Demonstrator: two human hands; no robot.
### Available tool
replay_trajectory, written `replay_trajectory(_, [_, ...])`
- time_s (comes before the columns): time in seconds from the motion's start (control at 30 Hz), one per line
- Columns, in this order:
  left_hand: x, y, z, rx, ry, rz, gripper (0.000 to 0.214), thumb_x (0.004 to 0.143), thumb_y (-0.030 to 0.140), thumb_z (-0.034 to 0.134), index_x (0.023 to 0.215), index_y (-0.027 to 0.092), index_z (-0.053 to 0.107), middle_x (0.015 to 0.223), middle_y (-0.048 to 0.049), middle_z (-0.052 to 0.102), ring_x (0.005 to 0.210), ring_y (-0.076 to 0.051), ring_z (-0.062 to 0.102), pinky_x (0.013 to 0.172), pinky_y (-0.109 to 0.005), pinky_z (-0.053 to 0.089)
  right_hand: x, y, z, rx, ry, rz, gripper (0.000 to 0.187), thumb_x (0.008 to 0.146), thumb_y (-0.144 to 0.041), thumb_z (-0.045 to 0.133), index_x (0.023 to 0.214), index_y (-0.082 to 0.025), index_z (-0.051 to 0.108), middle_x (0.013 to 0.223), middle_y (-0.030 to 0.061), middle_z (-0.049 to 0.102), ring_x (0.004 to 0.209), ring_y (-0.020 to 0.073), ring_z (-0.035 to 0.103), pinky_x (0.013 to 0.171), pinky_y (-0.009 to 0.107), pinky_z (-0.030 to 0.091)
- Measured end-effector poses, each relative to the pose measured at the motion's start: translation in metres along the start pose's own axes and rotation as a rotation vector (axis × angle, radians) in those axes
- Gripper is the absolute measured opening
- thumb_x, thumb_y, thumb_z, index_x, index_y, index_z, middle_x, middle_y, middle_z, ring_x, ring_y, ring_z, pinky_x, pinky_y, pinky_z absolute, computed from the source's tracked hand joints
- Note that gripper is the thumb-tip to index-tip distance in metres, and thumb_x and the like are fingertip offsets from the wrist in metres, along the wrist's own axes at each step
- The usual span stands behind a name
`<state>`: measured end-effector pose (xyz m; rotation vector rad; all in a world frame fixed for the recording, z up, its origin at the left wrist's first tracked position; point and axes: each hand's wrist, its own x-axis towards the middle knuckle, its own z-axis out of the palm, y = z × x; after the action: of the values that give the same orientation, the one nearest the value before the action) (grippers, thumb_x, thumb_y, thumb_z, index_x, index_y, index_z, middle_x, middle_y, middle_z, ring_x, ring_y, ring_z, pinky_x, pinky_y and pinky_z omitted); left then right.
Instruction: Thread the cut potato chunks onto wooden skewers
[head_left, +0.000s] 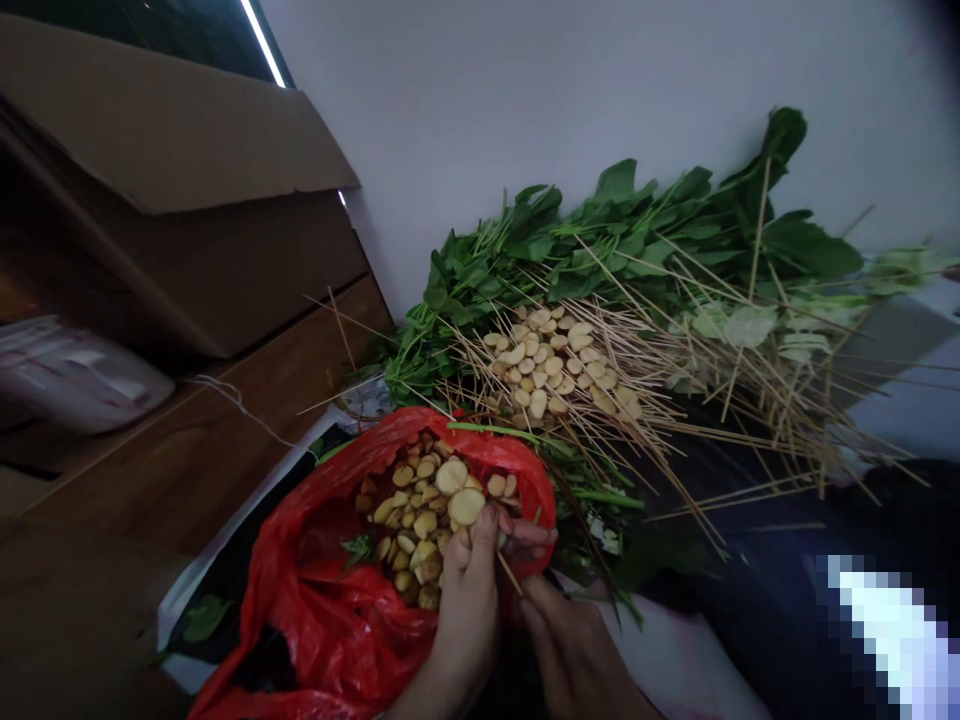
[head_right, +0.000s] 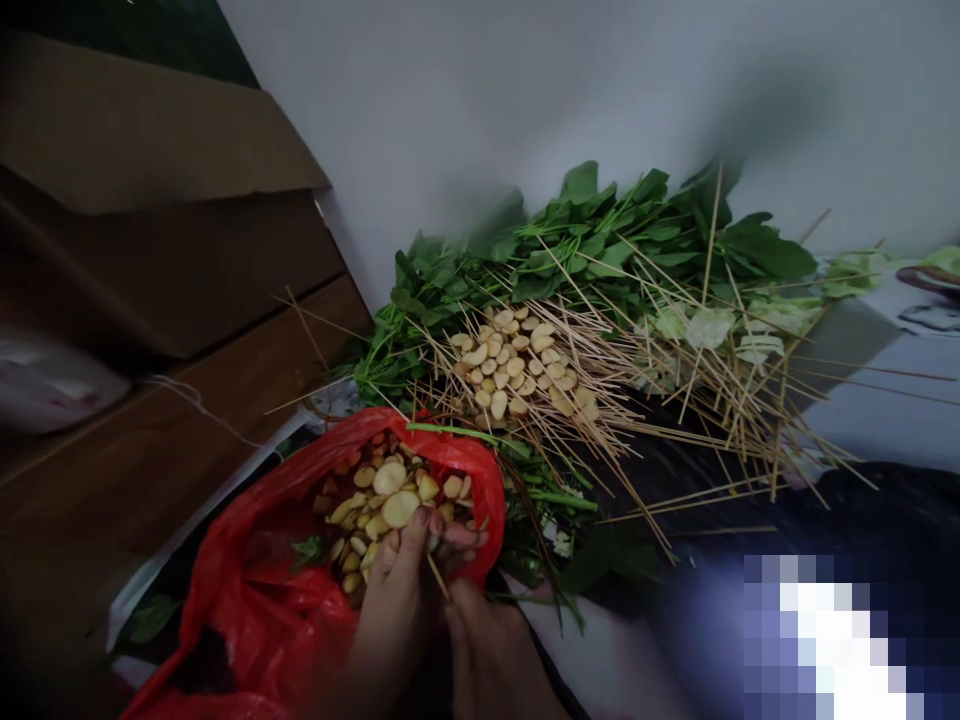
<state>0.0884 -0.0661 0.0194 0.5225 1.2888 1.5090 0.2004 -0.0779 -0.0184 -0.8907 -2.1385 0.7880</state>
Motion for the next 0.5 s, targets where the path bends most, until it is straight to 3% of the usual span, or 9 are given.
replay_trajectory(0.07, [-0.001, 0.000, -0.002, -0.012, -0.005, -0.001, 0.034, 0.077, 0.056, 0.061, 0.073, 0.022, 0.060, 0.072, -0.0086, 0.074, 0.082, -0.028, 0.071, 0.075, -0.039, 0.055, -0.001, 0.000, 0.003, 0.010, -0.027, 0.025, 0.024, 0.092, -0.013, 0.029, 0.098, -0.022, 0.051, 0.070, 0.0034, 0.067, 0.055, 0.0158, 0.064, 0.052, 0.022, 0.045])
replay_trajectory(0.2, [-0.002, -0.004, -0.005, -0.004, 0.000, 0.003, 0.035, 0.079, 0.056, 0.060, 0.079, 0.021, 0.064, 0.074, -0.0096, 0.074, 0.086, -0.030, 0.071, 0.080, -0.041, 0.054, -0.005, 0.010, 0.013, -0.197, 0.007, -0.066, 0.026, 0.083, -0.010, 0.036, 0.100, -0.018, 0.053, 0.067, 0.0062, 0.068, 0.052, 0.0177, 0.064, 0.048, 0.022, 0.044])
replay_trajectory(0.3, [-0.001, -0.007, -0.005, 0.059, 0.084, 0.008, 0.033, 0.077, 0.054, 0.063, 0.077, 0.021, 0.067, 0.075, -0.0088, 0.074, 0.087, -0.030, 0.070, 0.082, -0.040, 0.053, -0.009, 0.014, 0.020, -0.202, -0.013, 0.020, 0.036, 0.079, -0.011, 0.042, 0.113, -0.018, 0.052, 0.079, 0.0082, 0.072, 0.057, 0.0177, 0.067, 0.048, 0.022, 0.045])
replay_trajectory(0.4, [0.000, -0.010, -0.005, 0.087, 0.063, -0.003, 0.036, 0.078, 0.057, 0.060, 0.071, 0.022, 0.068, 0.072, -0.0087, 0.073, 0.086, -0.030, 0.070, 0.081, -0.041, 0.054, -0.009, 0.011, 0.020, -0.137, -0.088, 0.116, 0.050, 0.078, -0.012, 0.045, 0.128, -0.017, 0.045, 0.080, 0.0069, 0.072, 0.063, 0.0200, 0.070, 0.051, 0.022, 0.047])
replay_trajectory(0.5, [0.001, -0.009, -0.003, 0.094, 0.032, -0.012, 0.035, 0.076, 0.057, 0.061, 0.067, 0.024, 0.068, 0.066, -0.0071, 0.071, 0.083, -0.030, 0.069, 0.080, -0.040, 0.054, -0.008, 0.010, 0.018, -0.130, -0.113, 0.145, 0.044, 0.082, -0.016, 0.046, 0.125, -0.018, 0.049, 0.080, 0.0068, 0.072, 0.060, 0.0205, 0.069, 0.051, 0.024, 0.047])
